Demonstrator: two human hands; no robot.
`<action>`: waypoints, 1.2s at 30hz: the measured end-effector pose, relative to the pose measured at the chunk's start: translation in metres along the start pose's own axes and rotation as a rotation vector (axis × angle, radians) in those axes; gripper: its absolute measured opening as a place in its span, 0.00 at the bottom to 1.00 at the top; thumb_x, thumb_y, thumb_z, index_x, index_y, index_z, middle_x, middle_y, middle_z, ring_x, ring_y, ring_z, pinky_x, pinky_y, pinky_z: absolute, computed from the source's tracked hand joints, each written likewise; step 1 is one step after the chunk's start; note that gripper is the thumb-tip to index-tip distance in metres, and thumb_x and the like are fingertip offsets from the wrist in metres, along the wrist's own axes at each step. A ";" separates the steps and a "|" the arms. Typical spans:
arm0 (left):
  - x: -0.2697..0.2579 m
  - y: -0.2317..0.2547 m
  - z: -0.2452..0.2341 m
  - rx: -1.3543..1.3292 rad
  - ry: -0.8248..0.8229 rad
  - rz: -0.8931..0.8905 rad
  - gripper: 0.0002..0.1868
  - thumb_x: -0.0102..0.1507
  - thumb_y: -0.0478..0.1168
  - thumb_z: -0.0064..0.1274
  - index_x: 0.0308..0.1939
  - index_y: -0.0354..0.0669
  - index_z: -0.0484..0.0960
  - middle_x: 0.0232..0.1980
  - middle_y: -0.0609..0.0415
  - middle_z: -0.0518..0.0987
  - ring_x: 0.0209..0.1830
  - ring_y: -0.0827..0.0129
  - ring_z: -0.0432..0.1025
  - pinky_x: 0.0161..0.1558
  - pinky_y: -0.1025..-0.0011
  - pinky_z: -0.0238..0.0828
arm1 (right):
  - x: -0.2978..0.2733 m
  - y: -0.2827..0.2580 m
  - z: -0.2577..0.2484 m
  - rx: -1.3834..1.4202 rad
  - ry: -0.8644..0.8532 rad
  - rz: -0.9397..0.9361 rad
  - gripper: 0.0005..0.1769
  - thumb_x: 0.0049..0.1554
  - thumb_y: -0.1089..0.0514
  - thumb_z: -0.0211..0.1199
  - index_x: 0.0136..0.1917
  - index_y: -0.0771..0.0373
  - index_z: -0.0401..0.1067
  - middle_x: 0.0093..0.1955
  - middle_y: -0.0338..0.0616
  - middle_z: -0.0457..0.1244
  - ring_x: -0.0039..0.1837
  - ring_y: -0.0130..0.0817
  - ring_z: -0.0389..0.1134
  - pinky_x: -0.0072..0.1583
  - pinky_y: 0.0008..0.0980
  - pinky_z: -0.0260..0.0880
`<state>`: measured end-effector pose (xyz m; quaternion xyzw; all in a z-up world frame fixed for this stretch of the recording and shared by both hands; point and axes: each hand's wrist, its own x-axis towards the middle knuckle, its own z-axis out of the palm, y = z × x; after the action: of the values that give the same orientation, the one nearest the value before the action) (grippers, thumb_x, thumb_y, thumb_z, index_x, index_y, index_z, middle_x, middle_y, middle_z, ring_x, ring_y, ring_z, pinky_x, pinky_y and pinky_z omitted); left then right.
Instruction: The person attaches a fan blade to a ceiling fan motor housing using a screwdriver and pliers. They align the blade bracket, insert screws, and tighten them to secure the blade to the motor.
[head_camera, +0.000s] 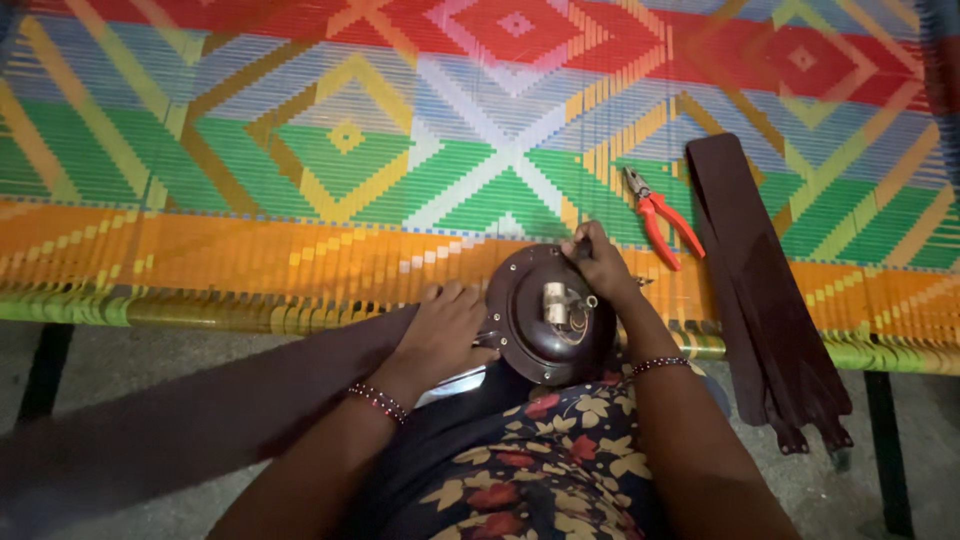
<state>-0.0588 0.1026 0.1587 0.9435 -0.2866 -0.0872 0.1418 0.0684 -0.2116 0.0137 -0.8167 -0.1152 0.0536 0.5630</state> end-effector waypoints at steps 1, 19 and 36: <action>-0.001 0.000 -0.001 0.011 -0.027 0.022 0.34 0.56 0.62 0.59 0.54 0.38 0.79 0.59 0.48 0.73 0.63 0.56 0.62 0.63 0.54 0.55 | -0.003 0.001 0.000 -0.008 0.001 -0.031 0.14 0.63 0.57 0.64 0.51 0.59 0.59 0.44 0.34 0.57 0.49 0.26 0.59 0.52 0.28 0.64; -0.013 0.039 0.001 0.159 -0.139 -0.155 0.38 0.65 0.64 0.46 0.67 0.38 0.72 0.66 0.47 0.68 0.68 0.43 0.56 0.64 0.32 0.46 | -0.040 0.035 -0.004 -0.049 0.333 0.294 0.19 0.53 0.51 0.75 0.41 0.63 0.68 0.35 0.37 0.59 0.39 0.26 0.58 0.42 0.30 0.62; -0.011 0.044 0.024 0.057 0.082 -0.137 0.26 0.52 0.44 0.56 0.52 0.37 0.77 0.58 0.47 0.71 0.70 0.53 0.57 0.67 0.35 0.44 | -0.045 -0.014 -0.009 -0.146 0.133 0.174 0.17 0.57 0.46 0.70 0.48 0.62 0.74 0.36 0.39 0.63 0.42 0.27 0.63 0.47 0.30 0.66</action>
<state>-0.0963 0.0690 0.1508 0.9674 -0.2174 -0.0496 0.1202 0.0249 -0.2264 0.0283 -0.8642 -0.0102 0.0394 0.5016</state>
